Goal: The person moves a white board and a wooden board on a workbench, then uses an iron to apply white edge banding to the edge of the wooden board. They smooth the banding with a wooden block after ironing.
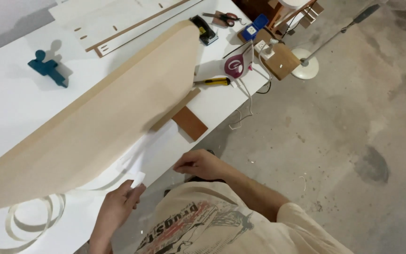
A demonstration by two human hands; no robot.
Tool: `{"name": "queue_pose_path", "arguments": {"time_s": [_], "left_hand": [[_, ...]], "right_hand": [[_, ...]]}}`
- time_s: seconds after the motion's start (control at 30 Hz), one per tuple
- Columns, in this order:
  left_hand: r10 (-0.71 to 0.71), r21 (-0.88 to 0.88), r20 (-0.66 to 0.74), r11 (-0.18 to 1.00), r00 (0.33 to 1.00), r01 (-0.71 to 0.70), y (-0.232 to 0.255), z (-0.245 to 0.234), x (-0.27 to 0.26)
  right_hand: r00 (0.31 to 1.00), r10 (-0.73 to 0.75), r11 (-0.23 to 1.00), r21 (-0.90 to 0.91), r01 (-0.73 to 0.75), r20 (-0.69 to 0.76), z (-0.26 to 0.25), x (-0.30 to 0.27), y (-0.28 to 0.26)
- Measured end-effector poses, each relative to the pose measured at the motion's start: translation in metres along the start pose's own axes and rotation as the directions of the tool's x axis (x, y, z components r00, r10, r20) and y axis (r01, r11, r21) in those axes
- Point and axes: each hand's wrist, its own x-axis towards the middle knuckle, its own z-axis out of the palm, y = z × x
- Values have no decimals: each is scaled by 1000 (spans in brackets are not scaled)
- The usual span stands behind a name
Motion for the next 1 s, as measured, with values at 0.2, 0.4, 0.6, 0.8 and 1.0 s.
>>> {"name": "queue_pose_path", "arguments": {"time_s": [0.2,0.4,0.6,0.8,1.0], "left_hand": [[-148,156,111,979,983,130,25,29,54],[-189,387,137,914,972,123,45,69,114],[-358,255,-78,895,931,366,39,120,142],[-347,197,-258,895,902,400,47,142,128],[-495,32,-283,851,822,524,53,142,117]], "right_hand": [[951,280,958,107,-268,-129,-89,-12,51],[962,267,937,218,-272,50,-173,9,84],[913,374,842,352,-409,166,-234,42,115],[903,372,841,333,-426,216,-259,75,155],[905,277,867,322,-380,323,-272,99,159]]}}
